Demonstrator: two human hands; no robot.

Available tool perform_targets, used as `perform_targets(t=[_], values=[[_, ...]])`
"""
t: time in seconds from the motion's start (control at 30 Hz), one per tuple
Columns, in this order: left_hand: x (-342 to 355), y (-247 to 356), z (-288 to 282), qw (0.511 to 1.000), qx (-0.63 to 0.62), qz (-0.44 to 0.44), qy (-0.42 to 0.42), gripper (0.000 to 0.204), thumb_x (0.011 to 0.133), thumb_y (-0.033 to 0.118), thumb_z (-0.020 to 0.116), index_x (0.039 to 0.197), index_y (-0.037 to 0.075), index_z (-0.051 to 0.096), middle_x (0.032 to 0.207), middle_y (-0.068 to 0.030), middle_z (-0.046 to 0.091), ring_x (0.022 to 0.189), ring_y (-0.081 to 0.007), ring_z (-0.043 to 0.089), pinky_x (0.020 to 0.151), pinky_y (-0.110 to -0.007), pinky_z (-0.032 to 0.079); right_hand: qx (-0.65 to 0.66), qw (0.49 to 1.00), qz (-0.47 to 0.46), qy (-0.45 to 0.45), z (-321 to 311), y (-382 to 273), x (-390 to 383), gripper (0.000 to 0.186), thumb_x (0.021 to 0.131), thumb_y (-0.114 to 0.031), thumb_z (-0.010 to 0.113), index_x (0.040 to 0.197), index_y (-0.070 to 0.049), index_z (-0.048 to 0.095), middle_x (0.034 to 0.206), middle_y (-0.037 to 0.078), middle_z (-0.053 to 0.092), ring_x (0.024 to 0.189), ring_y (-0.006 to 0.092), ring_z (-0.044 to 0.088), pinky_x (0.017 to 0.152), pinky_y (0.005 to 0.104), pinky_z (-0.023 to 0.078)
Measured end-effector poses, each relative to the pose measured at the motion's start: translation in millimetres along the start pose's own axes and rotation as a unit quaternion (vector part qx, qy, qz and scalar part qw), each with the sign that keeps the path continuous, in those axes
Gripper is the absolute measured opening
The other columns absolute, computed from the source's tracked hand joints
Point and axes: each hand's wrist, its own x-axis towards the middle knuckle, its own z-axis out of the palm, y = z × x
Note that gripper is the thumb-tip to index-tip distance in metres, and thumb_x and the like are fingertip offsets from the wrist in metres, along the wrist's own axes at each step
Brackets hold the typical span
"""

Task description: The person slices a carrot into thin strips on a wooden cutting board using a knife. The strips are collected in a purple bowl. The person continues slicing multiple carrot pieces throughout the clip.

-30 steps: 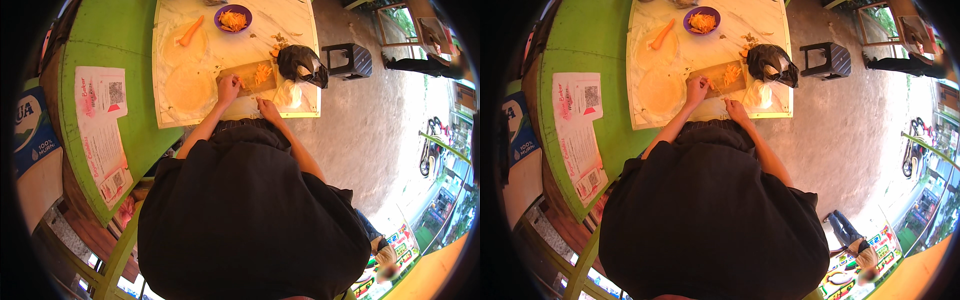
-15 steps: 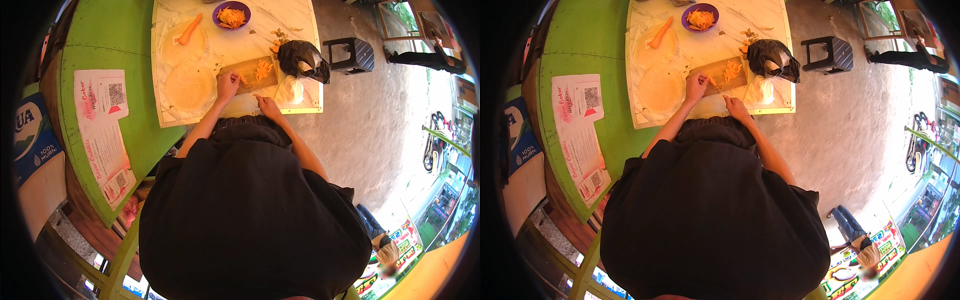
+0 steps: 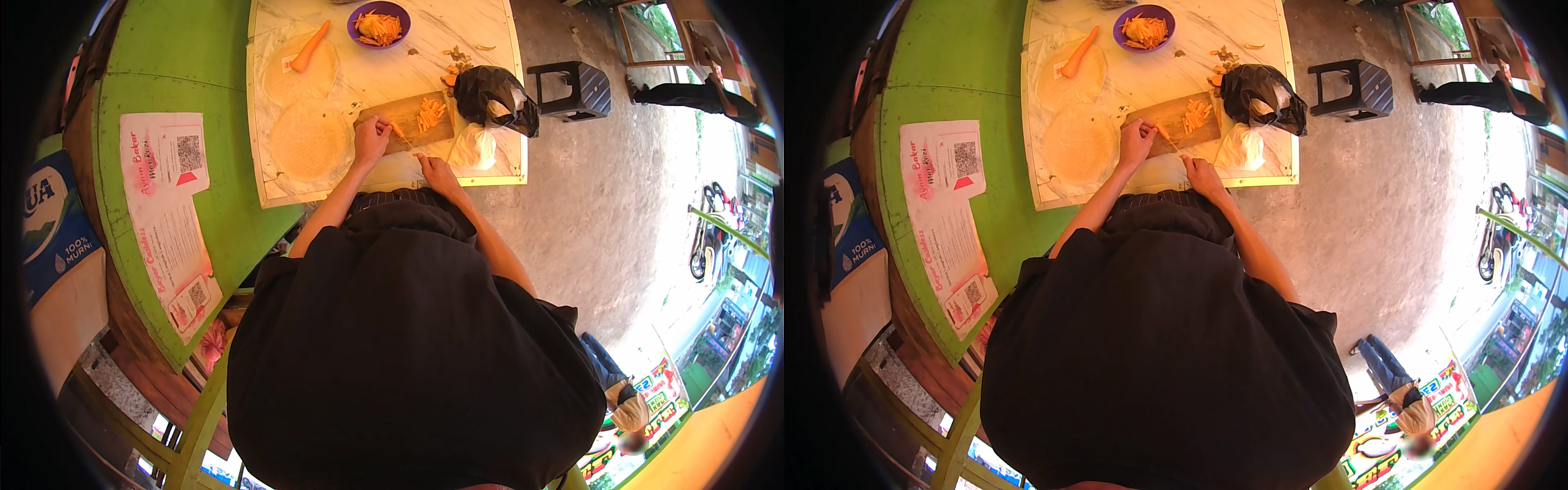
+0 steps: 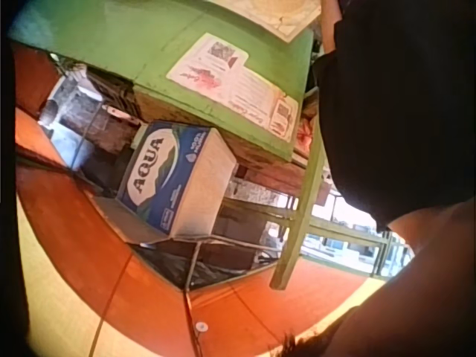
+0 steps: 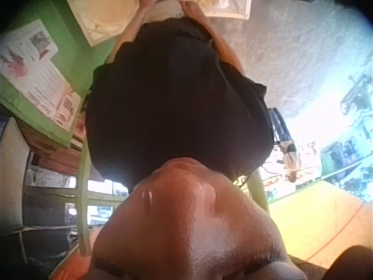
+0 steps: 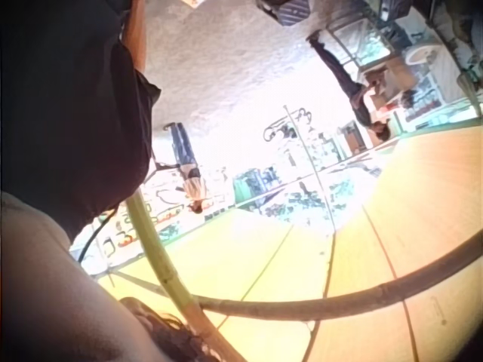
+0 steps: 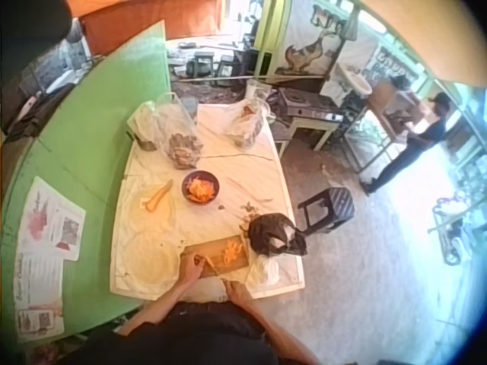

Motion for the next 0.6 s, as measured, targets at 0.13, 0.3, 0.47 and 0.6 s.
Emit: perform_targets(t=[0.13,0.3,0.47,0.6], values=[[0.2,2.6,-0.4,1.0,0.004,-0.002,-0.005,0.011,0.089,0.008,0.075,0.091,-0.002,0.07,0.073,-0.0118,0.069,0.065,-0.0221,0.067,0.062,-0.035,0.053,0.005,1.0,0.026,-0.003,3.3,14.0,4.6,0.063,0.106,-0.047,0.051,0.083,0.011,0.063,0.071,0.029,0.061,0.068,0.0354,0.064,0.069,0.0491,0.048],[0.2,3.7,-0.7,1.0,0.008,-0.003,-0.01,0.011,0.09,0.009,0.075,0.091,0.0,0.07,0.071,-0.0109,0.068,0.063,-0.0223,0.066,0.061,-0.035,0.052,0.016,0.998,0.061,-0.026,0.6,5.5,4.0,0.06,0.107,-0.043,0.051,0.089,0.013,0.067,0.086,0.038,0.064,0.091,0.0531,0.067,0.076,0.0542,0.05],[-0.8,7.6,-0.4,1.0,0.016,0.0,-0.015,0.011,0.091,0.01,0.075,0.092,0.001,0.069,0.071,-0.0103,0.067,0.062,-0.0229,0.066,0.059,-0.035,0.051,0.0,0.999,0.035,-0.018,0.0,1.9,4.3,0.06,0.107,-0.042,0.05,0.091,0.013,0.067,0.09,0.039,0.064,0.095,0.0532,0.066,0.079,0.0565,0.05],[0.8,6.7,-0.2,0.999,0.03,0.006,-0.015,0.01,0.091,0.009,0.074,0.091,0.0,0.069,0.071,-0.0106,0.068,0.062,-0.0236,0.066,0.06,-0.036,0.052,-0.164,0.978,-0.13,0.02,1.4,7.8,6.5,0.045,0.108,-0.028,0.05,0.096,0.011,0.067,0.079,0.034,0.065,0.078,0.0498,0.067,0.07,0.0536,0.053]])
